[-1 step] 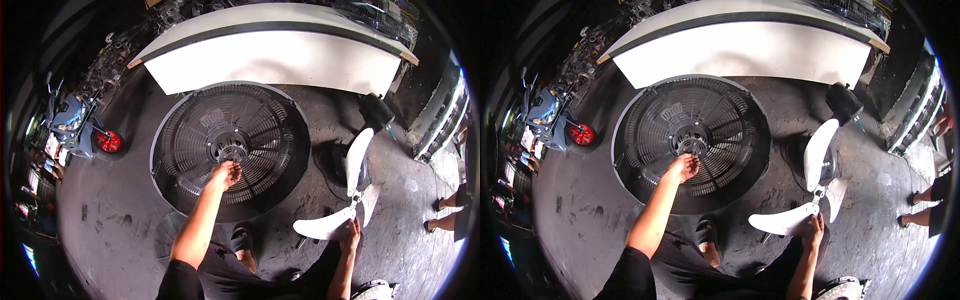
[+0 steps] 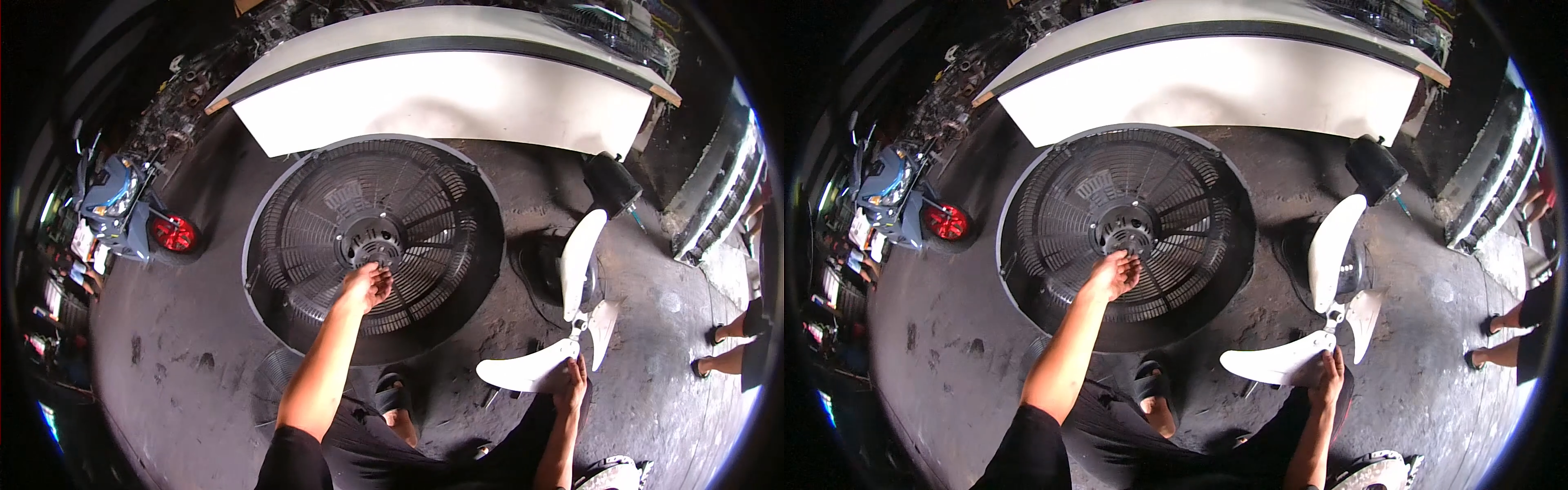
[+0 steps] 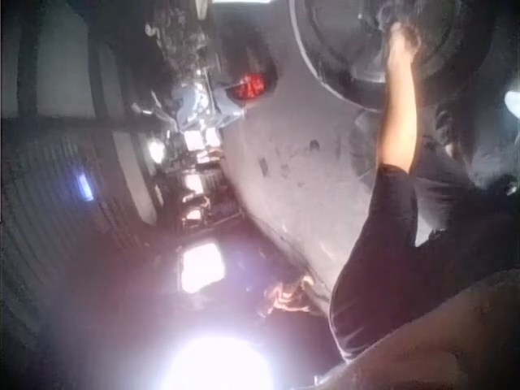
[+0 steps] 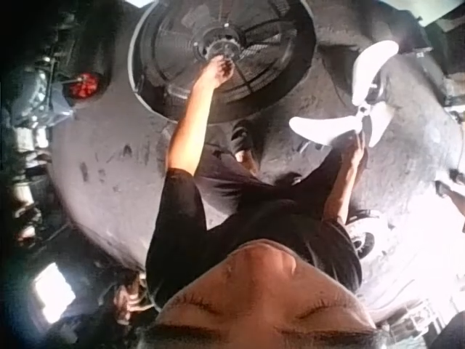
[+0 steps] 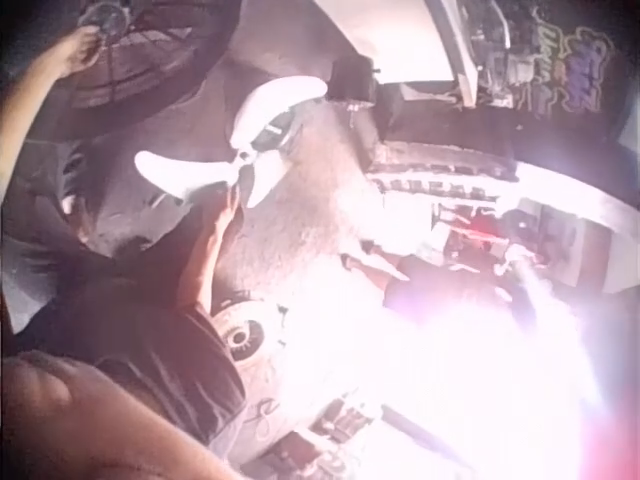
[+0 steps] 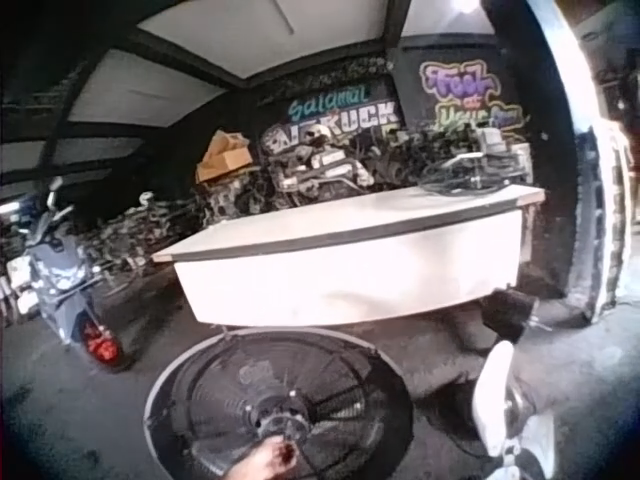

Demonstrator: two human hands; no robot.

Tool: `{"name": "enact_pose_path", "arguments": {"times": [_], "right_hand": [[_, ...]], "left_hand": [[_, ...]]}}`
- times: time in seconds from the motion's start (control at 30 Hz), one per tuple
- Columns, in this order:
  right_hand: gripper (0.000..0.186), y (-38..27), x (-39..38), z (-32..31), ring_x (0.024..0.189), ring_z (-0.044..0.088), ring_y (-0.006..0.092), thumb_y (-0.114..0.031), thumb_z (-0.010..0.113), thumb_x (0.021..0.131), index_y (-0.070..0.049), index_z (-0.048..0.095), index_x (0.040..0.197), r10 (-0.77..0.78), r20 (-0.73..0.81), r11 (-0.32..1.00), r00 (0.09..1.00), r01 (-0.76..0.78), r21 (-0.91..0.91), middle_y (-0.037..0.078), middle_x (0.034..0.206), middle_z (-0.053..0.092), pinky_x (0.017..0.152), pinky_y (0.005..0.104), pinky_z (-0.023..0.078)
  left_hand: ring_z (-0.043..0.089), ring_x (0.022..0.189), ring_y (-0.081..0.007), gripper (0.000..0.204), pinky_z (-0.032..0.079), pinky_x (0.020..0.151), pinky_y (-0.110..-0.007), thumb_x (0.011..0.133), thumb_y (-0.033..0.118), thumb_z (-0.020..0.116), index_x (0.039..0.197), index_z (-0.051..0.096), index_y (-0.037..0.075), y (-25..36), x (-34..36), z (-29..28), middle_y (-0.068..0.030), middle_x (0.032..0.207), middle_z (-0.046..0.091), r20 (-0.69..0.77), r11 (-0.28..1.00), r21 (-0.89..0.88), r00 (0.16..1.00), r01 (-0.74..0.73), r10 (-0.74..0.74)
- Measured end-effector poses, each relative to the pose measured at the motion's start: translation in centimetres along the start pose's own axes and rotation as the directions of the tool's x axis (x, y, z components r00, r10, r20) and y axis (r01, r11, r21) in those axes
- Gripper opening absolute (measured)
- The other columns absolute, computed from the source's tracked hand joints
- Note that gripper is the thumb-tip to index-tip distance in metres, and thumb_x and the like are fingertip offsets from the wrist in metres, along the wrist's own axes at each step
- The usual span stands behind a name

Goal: Dismantling a large pedestal fan for repair by removing housing and blades.

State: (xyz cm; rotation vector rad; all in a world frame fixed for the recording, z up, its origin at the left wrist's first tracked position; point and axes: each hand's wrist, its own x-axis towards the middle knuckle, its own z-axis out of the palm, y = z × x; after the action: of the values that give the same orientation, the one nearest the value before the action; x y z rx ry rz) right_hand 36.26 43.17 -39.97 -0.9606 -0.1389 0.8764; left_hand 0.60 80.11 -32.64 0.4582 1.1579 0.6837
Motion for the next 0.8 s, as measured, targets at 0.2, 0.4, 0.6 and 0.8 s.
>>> {"name": "enact_pose_path", "arguments": {"times": [0.2, 0.4, 0.6, 0.8], "right_hand": [[0.037, -0.2, -0.3, 0.2, 0.088, 0.061, 0.0134, -0.011, 0.057, 0.091, 0.000, 0.054, 0.127, -0.002, -0.137, 0.991, 0.991, -0.016, -0.131, 0.004, 0.106, 0.063, 0.072, 0.0231, 0.049], [0.032, -0.1, -0.2, 0.0, 0.085, 0.061, 0.0115, -0.009, 0.061, 0.090, -0.004, 0.057, 0.122, 0.122, -0.241, 0.992, 0.963, -0.126, 0.001, 0.003, 0.101, 0.065, 0.071, 0.0237, 0.050], [0.025, -0.8, -0.5, 0.9, 0.084, 0.064, 0.0117, -0.005, 0.061, 0.090, -0.005, 0.059, 0.115, 0.052, -0.028, 0.991, 0.998, -0.048, 0.125, 0.004, 0.101, 0.066, 0.071, 0.0222, 0.051], [0.026, -1.1, -0.4, 0.7, 0.082, 0.061, 0.0102, -0.003, 0.060, 0.088, -0.001, 0.060, 0.113, -0.014, -0.097, 0.985, 0.995, -0.003, -0.170, 0.004, 0.099, 0.065, 0.069, 0.0197, 0.048]], "left_hand": [[0.058, 0.081, -0.0175, 0.021, 0.052, 0.070, -0.034, 0.090, 0.024, 0.056, 0.095, 0.060, 0.004, 0.0, 0.7, -0.5, -0.0056, 0.087, 0.060, 0.124, 0.999, -0.030, 0.992, 0.021, -0.017], [0.054, 0.067, -0.0133, 0.023, 0.049, 0.062, -0.029, 0.092, 0.031, 0.056, 0.085, 0.058, 0.010, 0.3, 1.0, -0.2, 0.0002, 0.073, 0.055, -0.016, 0.999, 0.025, 1.000, -0.021, 0.021], [0.051, 0.063, -0.0114, 0.024, 0.043, 0.059, -0.027, 0.093, 0.034, 0.053, 0.081, 0.053, 0.014, 0.4, 1.2, 0.4, 0.0026, 0.070, 0.052, -0.058, 0.999, 0.038, 0.998, -0.019, 0.021], [0.046, 0.061, -0.0119, 0.025, 0.039, 0.058, -0.028, 0.095, 0.035, 0.049, 0.080, 0.050, 0.015, 0.0, 1.5, 0.5, 0.0034, 0.069, 0.048, -0.095, 0.995, 0.076, 0.993, -0.062, 0.069]]}}
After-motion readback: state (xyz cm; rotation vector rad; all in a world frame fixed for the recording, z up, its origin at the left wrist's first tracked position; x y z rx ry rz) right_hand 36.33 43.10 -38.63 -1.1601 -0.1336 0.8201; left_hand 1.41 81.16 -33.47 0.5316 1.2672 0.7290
